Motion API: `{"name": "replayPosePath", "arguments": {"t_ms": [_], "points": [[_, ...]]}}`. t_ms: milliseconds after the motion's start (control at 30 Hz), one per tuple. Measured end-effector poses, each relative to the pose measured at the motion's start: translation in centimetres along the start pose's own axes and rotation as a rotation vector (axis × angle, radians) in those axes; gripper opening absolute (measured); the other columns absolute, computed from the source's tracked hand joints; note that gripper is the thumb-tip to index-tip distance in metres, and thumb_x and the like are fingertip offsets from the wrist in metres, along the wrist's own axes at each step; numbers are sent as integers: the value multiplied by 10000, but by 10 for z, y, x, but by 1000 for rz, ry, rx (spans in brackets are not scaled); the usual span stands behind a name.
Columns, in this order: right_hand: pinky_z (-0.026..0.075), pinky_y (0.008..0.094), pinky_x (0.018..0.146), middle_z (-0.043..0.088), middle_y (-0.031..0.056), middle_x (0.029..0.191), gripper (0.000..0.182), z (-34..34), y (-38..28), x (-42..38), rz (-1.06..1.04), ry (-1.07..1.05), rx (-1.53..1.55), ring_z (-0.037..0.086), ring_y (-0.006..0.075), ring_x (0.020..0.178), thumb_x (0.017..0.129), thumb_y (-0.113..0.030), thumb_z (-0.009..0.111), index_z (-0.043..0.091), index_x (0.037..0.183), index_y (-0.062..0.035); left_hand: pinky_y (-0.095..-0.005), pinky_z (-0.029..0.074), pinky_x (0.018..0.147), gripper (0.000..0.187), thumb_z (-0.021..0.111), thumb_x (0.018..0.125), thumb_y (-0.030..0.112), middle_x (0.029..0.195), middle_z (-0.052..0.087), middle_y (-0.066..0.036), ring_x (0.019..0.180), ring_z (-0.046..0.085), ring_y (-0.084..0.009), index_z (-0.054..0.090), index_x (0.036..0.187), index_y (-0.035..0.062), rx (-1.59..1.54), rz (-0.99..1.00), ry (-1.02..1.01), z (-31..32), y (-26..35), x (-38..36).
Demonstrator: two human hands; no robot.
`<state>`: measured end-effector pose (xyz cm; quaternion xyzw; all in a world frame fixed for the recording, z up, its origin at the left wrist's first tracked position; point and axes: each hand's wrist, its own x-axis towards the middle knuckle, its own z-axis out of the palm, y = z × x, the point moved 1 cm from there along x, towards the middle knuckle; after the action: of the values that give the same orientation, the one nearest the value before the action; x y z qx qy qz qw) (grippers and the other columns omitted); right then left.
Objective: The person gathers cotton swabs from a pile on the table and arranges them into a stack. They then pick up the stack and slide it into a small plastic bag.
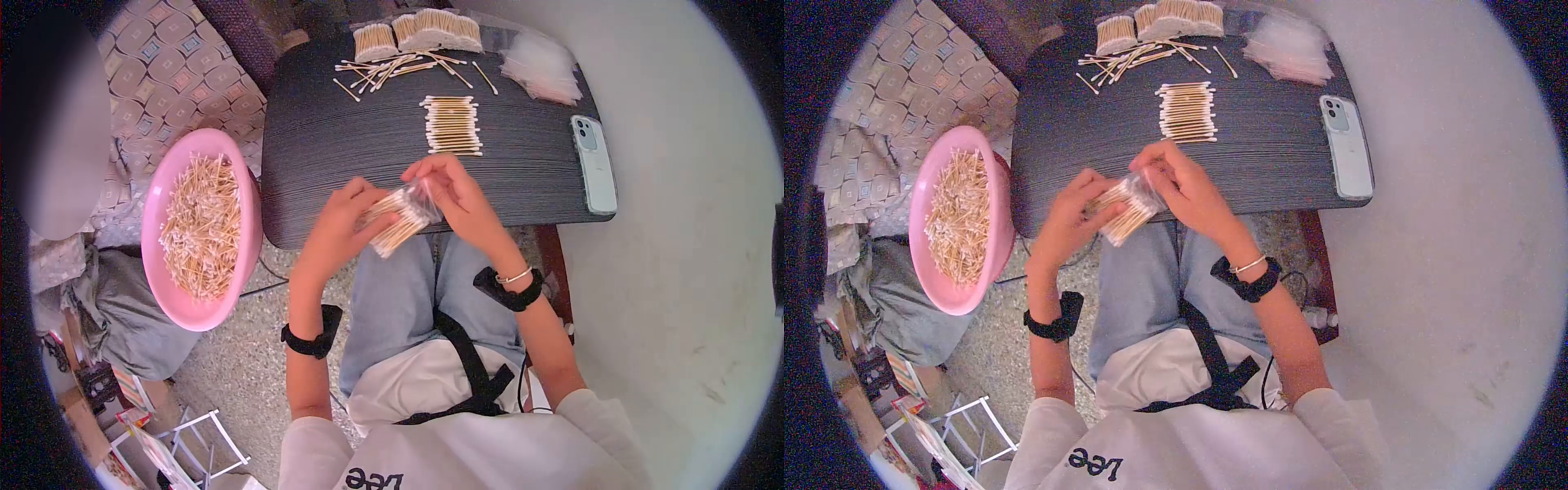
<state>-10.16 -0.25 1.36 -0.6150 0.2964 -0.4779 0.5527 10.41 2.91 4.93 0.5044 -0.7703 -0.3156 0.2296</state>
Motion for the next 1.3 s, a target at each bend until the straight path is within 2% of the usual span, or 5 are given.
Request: {"name": "replayPosePath", "arguments": {"t_ms": [267, 567, 833, 933, 1300], "points": [[519, 278, 849, 671, 87, 1119, 292, -6, -18, -1, 332, -67, 323, 645, 141, 971, 982, -196, 587, 604, 1200, -2, -250, 478, 808, 297, 666, 944, 199, 1032, 646, 7, 928, 586, -67, 604, 1174, 22, -744, -150, -101, 32, 6, 1], [539, 306, 872, 651, 94, 1169, 385, -13, -2, -7, 476, -229, 760, 659, 161, 998, 932, -194, 638, 577, 1254, 9, -261, 501, 831, 324, 664, 941, 160, 1105, 662, -22, 973, 623, -90, 597, 1219, 6, -1035, -63, -171, 46, 17, -1], [452, 342, 1021, 560, 111, 1322, 423, -15, -45, -1, 382, -55, 860, 547, 193, 1210, 1022, -257, 512, 496, 1365, -11, -258, 458, 889, 323, 616, 958, 83, 1135, 632, -40, 1046, 586, -96, 518, 1256, 6, -1084, -26, 293, 55, 27, 8], [456, 310, 991, 584, 91, 1283, 412, -6, -39, -11, 120, -38, 207, 560, 158, 1159, 965, -158, 624, 522, 1335, -9, -269, 438, 931, 294, 598, 963, 68, 1155, 627, -50, 1079, 574, -113, 521, 1240, 7, -1033, 8, 363, 55, 29, 10], [477, 256, 897, 658, 52, 1087, 234, 6, -23, -13, 200, 181, 278, 593, 109, 1029, 927, -124, 671, 629, 1121, 0, -245, 435, 920, 235, 585, 976, 120, 1132, 642, -41, 1060, 580, -103, 586, 1182, 6, -1134, -62, 527, 73, 34, 13]]}}
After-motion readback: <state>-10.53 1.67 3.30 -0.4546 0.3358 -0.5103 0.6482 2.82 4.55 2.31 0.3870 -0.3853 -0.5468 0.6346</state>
